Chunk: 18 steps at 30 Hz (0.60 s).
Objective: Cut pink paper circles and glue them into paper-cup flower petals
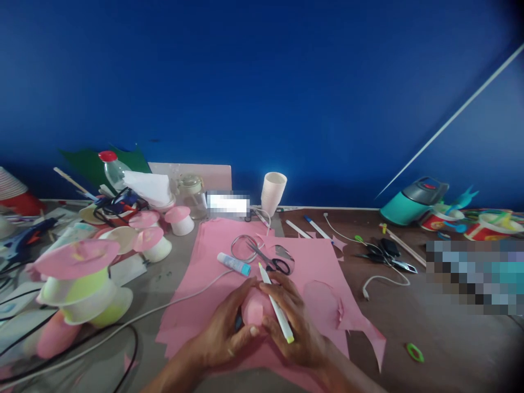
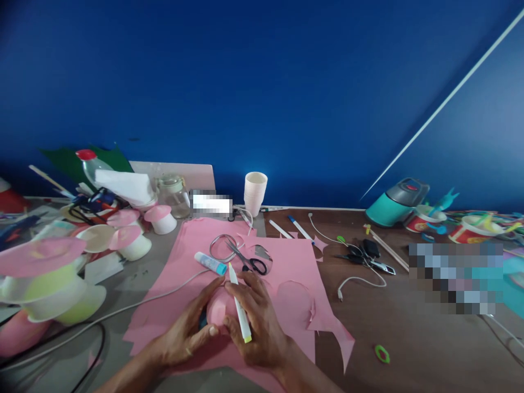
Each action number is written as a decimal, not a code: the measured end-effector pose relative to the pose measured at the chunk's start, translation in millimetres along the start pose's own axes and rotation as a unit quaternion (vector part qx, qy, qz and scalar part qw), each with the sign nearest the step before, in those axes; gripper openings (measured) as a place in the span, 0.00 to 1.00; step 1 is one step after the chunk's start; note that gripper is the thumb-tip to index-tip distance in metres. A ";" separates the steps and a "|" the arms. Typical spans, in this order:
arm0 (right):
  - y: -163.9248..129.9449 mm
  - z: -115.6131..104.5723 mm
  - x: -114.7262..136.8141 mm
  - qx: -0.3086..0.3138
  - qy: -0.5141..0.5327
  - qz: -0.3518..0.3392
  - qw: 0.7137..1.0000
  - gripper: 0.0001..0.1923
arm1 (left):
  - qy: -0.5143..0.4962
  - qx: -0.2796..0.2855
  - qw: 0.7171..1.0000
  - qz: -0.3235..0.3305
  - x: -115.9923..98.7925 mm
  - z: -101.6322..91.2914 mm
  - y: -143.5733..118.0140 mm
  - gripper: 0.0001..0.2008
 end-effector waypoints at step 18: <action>-3.8 -7.0 -2.2 -0.026 -0.036 0.015 0.999 0.27 | 0.082 0.007 0.997 0.000 -8.7 -2.1 7.0 0.33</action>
Point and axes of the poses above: each hand's wrist, its own y-axis towards the middle knuckle, its own z-axis out of the palm, x = y × z, the point moved 5 cm from there along y, towards the middle knuckle, and after that the axes turned 1 degree about x, right-handed, at the moved point
